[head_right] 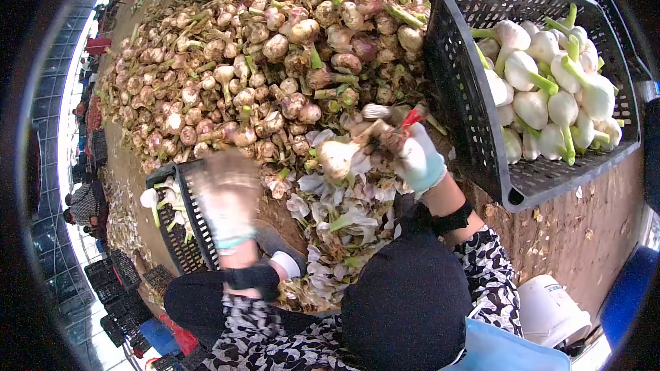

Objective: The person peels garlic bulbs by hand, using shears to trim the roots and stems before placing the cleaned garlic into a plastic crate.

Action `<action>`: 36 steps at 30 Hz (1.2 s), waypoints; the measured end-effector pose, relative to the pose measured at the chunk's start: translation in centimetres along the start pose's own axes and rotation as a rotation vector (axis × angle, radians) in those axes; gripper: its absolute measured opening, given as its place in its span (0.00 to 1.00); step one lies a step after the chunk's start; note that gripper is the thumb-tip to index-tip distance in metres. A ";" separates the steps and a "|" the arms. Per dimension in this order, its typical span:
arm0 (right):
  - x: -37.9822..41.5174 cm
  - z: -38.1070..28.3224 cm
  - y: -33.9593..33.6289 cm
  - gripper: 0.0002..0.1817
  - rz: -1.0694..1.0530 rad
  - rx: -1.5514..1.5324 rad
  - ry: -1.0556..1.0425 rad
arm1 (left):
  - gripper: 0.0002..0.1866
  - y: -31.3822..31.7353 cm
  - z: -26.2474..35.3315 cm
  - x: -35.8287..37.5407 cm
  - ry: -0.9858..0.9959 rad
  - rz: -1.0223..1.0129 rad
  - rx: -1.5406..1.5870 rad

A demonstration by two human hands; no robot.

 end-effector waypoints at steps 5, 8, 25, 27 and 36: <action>-1.0 -0.4 2.6 0.26 -0.050 0.331 -0.083 | 0.26 5.0 -14.2 4.0 -0.600 0.007 -0.073; -0.8 2.3 -0.1 0.24 -0.095 -0.225 0.009 | 0.23 5.2 -14.6 3.8 -0.598 -0.105 -0.061; -1.4 1.3 2.1 0.12 0.096 0.566 -0.074 | 0.34 8.2 -9.4 3.2 0.306 -0.146 -1.270; -1.3 0.6 2.7 0.14 0.076 0.612 -0.040 | 0.34 7.1 -9.7 2.9 0.217 -0.117 -1.237; -0.5 2.8 0.6 0.17 -0.107 0.490 -0.021 | 0.33 9.7 -8.1 3.7 0.422 -0.168 -1.446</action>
Point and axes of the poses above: each hand's wrist, its own x-axis away from the middle knuckle, its own y-axis out of the palm, z = x × y, the point moved 10 cm from there along -x, towards the middle knuckle, and after that the axes turned 3 degrees about -y, right-handed, at the moved point
